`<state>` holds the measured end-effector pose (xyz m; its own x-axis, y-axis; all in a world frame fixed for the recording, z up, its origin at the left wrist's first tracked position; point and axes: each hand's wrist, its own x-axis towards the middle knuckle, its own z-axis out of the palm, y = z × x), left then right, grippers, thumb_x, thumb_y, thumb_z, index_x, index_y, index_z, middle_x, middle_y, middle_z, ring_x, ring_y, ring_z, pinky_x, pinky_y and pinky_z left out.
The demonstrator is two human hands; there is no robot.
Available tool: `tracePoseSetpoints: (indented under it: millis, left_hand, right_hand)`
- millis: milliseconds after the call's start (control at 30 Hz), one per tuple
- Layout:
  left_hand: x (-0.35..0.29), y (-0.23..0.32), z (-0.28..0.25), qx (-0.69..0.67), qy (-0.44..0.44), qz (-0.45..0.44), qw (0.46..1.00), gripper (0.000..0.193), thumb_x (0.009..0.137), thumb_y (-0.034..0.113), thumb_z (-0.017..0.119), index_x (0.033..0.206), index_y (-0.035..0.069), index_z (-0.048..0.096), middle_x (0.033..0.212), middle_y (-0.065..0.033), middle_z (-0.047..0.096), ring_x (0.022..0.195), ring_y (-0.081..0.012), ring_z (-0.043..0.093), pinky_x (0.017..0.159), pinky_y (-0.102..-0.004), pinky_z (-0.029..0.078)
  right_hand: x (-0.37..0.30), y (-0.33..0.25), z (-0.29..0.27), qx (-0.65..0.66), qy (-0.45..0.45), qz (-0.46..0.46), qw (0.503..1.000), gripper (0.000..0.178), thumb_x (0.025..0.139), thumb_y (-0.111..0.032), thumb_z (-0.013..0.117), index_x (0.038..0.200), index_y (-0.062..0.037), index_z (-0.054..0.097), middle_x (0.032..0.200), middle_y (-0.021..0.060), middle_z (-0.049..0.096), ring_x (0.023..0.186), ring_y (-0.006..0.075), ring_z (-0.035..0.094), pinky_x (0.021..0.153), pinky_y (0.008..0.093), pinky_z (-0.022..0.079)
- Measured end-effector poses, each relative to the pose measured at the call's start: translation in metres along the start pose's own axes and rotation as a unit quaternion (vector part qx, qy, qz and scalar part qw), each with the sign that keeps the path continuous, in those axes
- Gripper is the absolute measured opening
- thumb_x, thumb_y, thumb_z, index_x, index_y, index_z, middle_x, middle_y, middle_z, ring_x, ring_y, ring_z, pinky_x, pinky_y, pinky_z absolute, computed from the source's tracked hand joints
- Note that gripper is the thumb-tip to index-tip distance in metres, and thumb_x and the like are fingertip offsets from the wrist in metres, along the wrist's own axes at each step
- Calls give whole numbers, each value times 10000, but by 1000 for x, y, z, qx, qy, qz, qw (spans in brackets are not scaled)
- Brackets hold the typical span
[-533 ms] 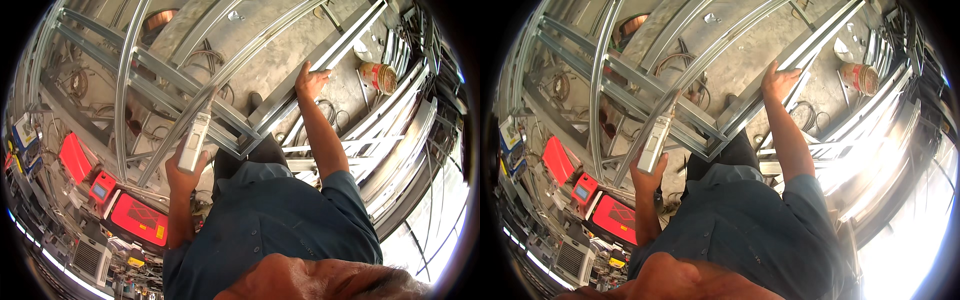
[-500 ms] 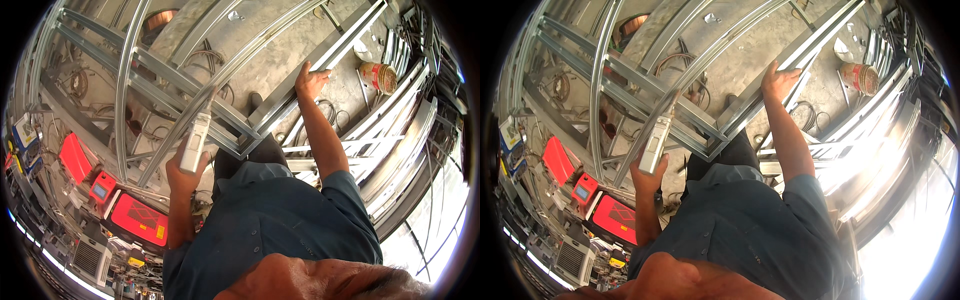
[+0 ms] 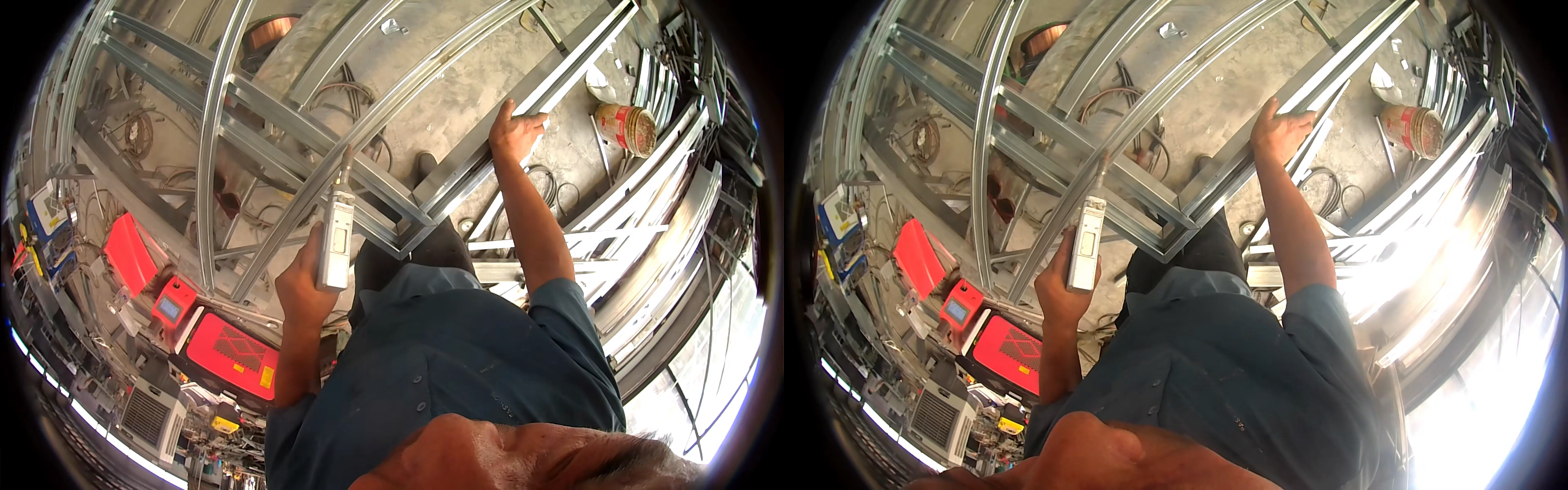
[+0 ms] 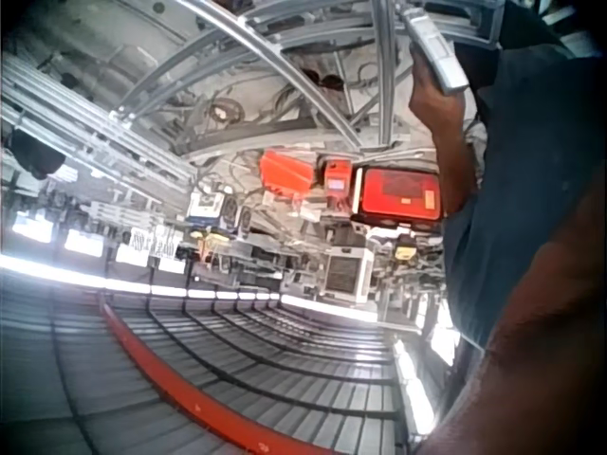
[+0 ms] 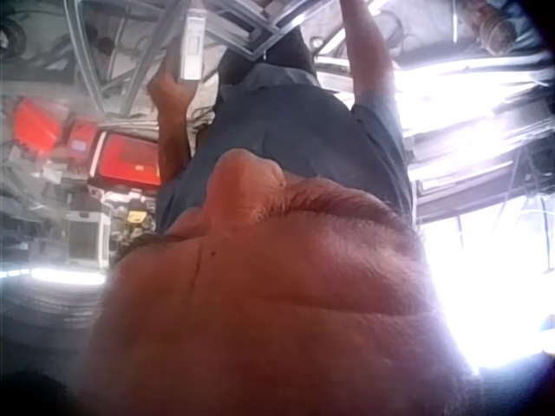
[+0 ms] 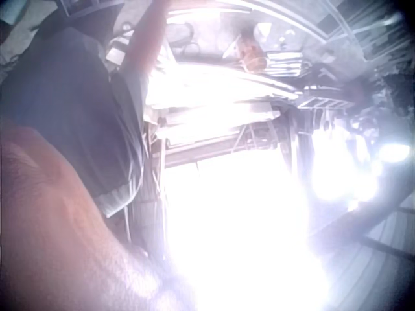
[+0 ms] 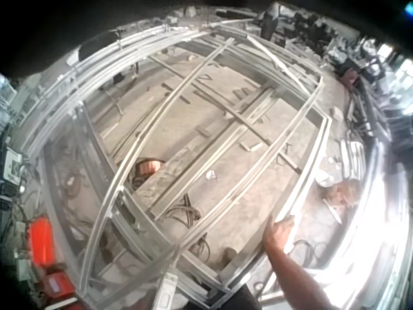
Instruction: The person handles small metal parts and a welding torch, then welds joints on a metal frame structure. The person also moves metal bars and adjusts the frame during the process.
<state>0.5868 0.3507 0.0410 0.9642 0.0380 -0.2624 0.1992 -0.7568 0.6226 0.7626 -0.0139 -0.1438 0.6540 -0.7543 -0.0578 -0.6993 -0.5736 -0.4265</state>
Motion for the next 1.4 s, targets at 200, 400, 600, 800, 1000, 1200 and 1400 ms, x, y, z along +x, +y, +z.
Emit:
tracePoseSetpoints:
  millis: [200,400,600,800,1000,1200,1400]
  left_hand:
    - [-5,-6,4,4,18,-2,1000,659,789,156,824,1380,2,577,1093,-226,726,951,-335,746,783,-382,586]
    - [-4,3,4,24,18,-10,999,646,790,163,817,1378,23,585,1092,-221,725,939,-346,742,779,-391,586]
    - [-4,3,5,33,22,-4,999,650,782,171,815,1382,57,591,1099,-212,725,945,-347,738,783,-401,586]
    - [-4,-1,9,57,41,28,997,653,791,198,798,1394,75,580,1080,-199,726,883,-359,730,736,-411,583]
    - [-8,0,8,55,21,-18,998,653,792,236,813,1389,88,592,1080,-216,721,882,-361,734,740,-416,582]
    - [-11,-4,10,63,37,0,997,685,784,229,818,1410,102,570,985,-202,732,826,-350,737,702,-421,577]
    - [-11,-5,9,63,40,12,997,663,784,206,816,1395,91,583,998,-205,732,855,-346,742,721,-412,580]
  right_hand:
    - [1,4,4,-12,8,-1,1000,1049,899,-542,609,1518,130,93,1371,393,399,1219,515,510,1048,502,435]
    - [4,10,6,-7,24,-18,1000,1026,901,-531,609,1530,101,101,1367,394,395,1226,512,510,1044,505,443]
    - [0,4,2,8,14,-17,1000,1005,904,-503,614,1528,95,102,1365,396,388,1217,524,510,1035,511,456]
    - [-3,-3,-5,5,3,-3,1000,989,903,-487,622,1513,111,124,1364,402,391,1221,521,512,1050,504,445]
    - [-1,-1,-4,4,1,1,1000,1005,897,-495,631,1503,129,127,1354,408,402,1218,523,513,1049,504,441]
    - [0,3,1,0,8,-10,1000,1013,895,-499,633,1502,130,123,1343,412,407,1214,526,513,1046,506,440]
    - [0,-1,-3,4,2,-7,1000,997,895,-506,628,1493,121,136,1332,411,413,1211,527,514,1043,512,441]
